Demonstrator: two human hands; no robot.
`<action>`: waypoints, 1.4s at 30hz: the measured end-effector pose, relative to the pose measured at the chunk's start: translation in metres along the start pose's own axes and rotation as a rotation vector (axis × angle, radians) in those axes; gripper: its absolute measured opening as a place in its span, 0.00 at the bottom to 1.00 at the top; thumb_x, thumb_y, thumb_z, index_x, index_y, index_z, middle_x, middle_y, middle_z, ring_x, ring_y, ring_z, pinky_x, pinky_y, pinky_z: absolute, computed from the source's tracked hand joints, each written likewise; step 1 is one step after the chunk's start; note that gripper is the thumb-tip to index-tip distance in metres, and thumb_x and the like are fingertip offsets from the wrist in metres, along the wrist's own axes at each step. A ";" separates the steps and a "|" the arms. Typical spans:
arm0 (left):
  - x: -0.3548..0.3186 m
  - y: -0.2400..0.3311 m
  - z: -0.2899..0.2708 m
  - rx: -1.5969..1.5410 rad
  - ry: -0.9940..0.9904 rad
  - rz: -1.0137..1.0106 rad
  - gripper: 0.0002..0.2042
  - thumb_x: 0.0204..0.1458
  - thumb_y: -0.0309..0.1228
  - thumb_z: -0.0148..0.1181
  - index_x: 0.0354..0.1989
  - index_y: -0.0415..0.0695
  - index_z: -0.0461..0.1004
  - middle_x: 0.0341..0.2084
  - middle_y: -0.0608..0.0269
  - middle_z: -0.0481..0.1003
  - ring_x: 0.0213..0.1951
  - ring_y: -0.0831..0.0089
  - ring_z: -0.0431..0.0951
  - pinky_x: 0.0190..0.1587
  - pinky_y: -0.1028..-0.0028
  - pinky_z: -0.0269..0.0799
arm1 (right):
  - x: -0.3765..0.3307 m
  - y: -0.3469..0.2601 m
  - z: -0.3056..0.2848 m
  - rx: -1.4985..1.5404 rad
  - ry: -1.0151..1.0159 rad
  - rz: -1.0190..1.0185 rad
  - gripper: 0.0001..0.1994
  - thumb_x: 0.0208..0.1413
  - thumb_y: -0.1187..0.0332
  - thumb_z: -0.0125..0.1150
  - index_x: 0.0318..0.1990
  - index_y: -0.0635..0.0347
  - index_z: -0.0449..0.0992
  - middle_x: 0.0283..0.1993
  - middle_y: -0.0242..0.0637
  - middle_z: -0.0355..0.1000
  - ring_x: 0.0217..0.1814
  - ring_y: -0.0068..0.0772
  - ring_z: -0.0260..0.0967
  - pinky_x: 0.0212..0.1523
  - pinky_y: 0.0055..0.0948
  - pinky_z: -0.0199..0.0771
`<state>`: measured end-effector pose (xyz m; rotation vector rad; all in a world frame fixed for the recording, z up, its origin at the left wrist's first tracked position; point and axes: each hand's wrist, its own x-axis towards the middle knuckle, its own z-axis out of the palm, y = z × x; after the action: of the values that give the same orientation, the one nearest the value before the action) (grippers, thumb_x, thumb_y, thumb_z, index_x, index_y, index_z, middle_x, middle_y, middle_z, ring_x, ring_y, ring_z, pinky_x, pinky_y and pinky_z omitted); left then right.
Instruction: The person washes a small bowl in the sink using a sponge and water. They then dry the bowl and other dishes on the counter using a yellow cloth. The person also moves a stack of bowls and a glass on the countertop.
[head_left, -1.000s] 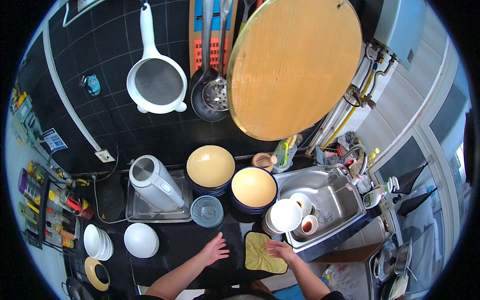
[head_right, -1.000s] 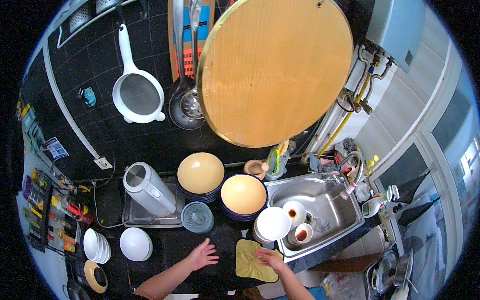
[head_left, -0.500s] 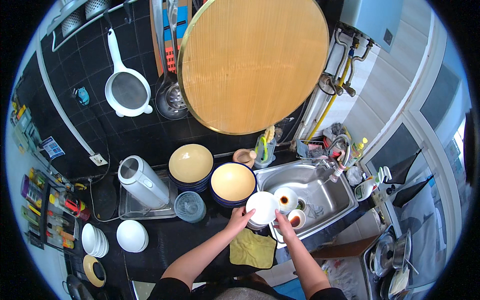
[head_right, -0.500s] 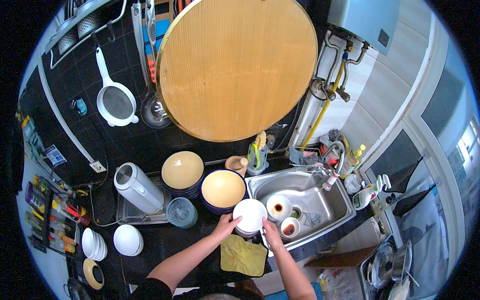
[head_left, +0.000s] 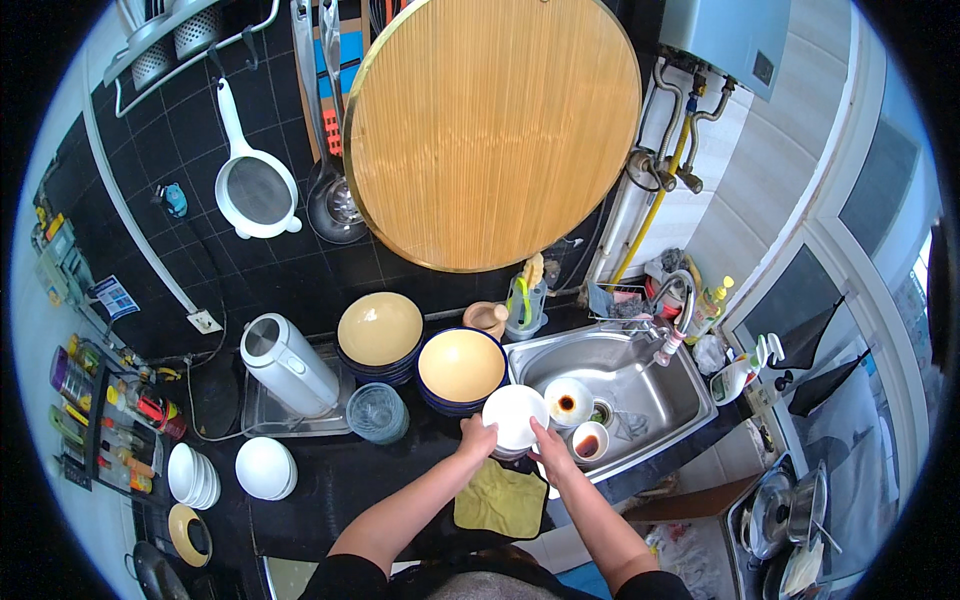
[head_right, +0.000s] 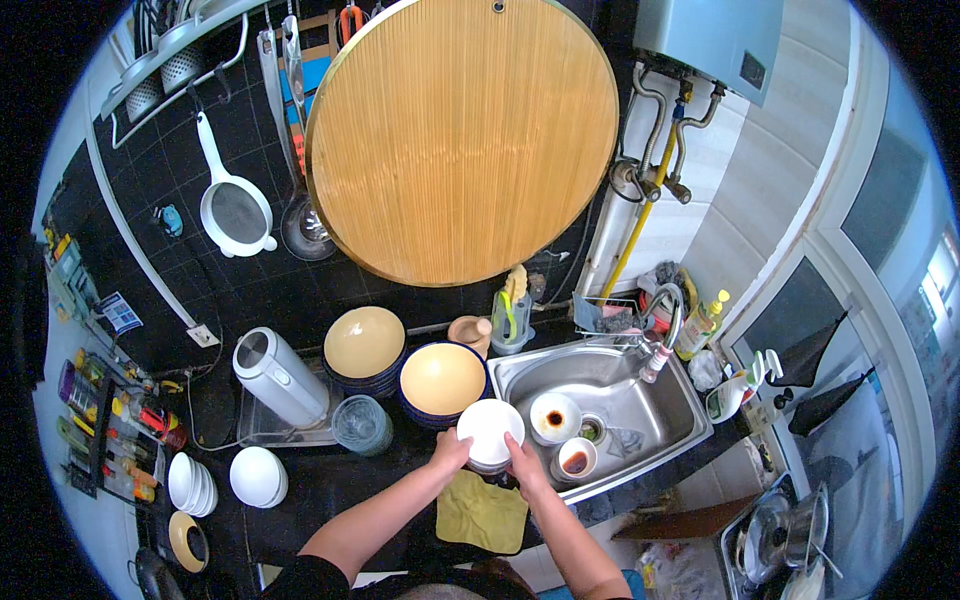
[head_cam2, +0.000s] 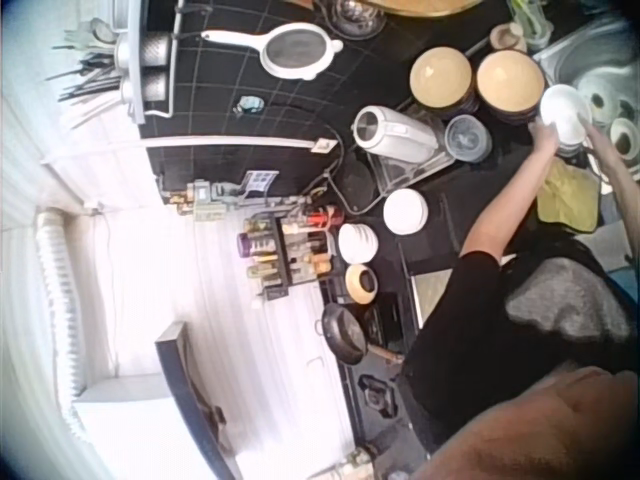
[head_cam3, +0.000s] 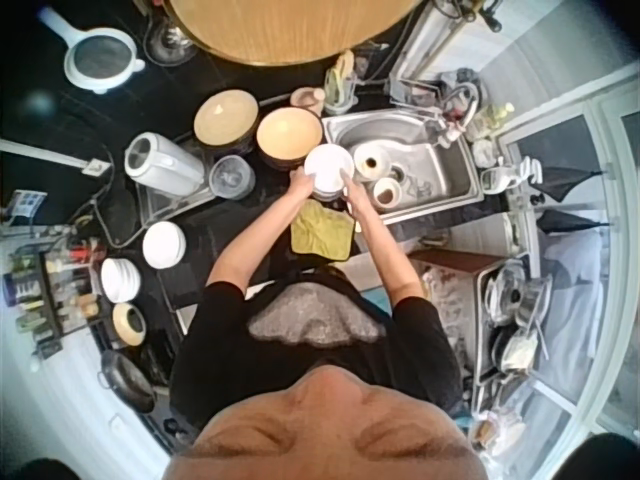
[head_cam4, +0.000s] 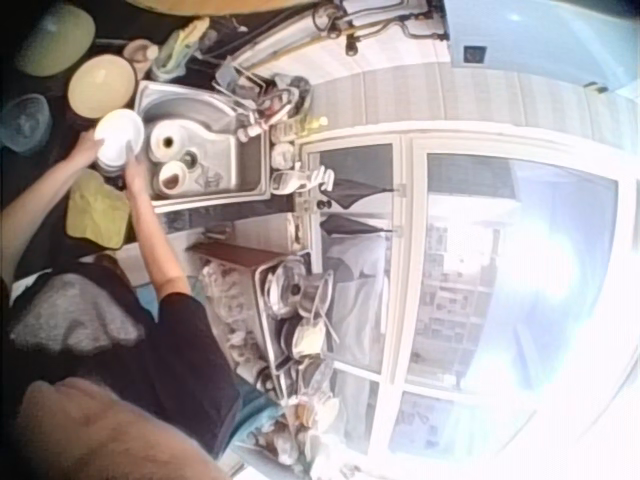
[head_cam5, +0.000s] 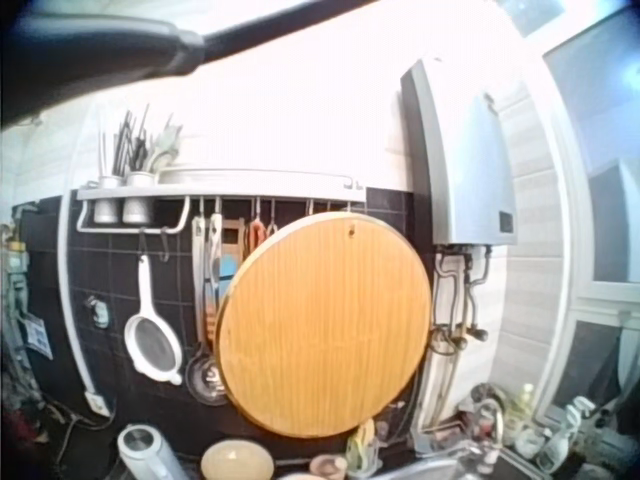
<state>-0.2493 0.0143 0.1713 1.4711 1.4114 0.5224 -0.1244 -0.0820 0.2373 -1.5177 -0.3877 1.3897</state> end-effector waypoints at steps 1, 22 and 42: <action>0.007 -0.008 0.003 -0.034 -0.013 -0.021 0.18 0.40 0.33 0.54 0.39 0.35 0.68 0.39 0.40 0.65 0.45 0.50 0.63 0.49 0.63 0.59 | -0.001 -0.002 0.003 -0.012 0.001 -0.006 0.32 0.49 0.47 0.51 0.54 0.61 0.58 0.55 0.34 0.57 0.56 0.28 0.51 0.48 0.34 0.57; 0.005 0.029 -0.007 -0.039 -0.092 -0.226 0.21 0.42 0.32 0.52 0.43 0.33 0.60 0.44 0.39 0.64 0.47 0.49 0.65 0.48 0.62 0.62 | 0.037 0.022 -0.001 -0.104 0.105 -0.091 0.23 0.50 0.58 0.53 0.53 0.50 0.57 0.48 0.30 0.63 0.47 0.27 0.59 0.38 0.33 0.64; -0.001 0.036 -0.013 -0.073 -0.099 -0.288 0.18 0.36 0.31 0.54 0.35 0.31 0.72 0.35 0.43 0.72 0.38 0.57 0.74 0.33 0.67 0.71 | 0.025 -0.005 -0.002 -0.088 0.051 0.082 0.24 0.37 0.66 0.55 0.48 0.57 0.62 0.45 0.37 0.64 0.45 0.32 0.61 0.40 0.35 0.64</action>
<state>-0.2427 0.0235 0.2076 1.1935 1.4789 0.3123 -0.1139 -0.0611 0.2273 -1.6536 -0.3622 1.4102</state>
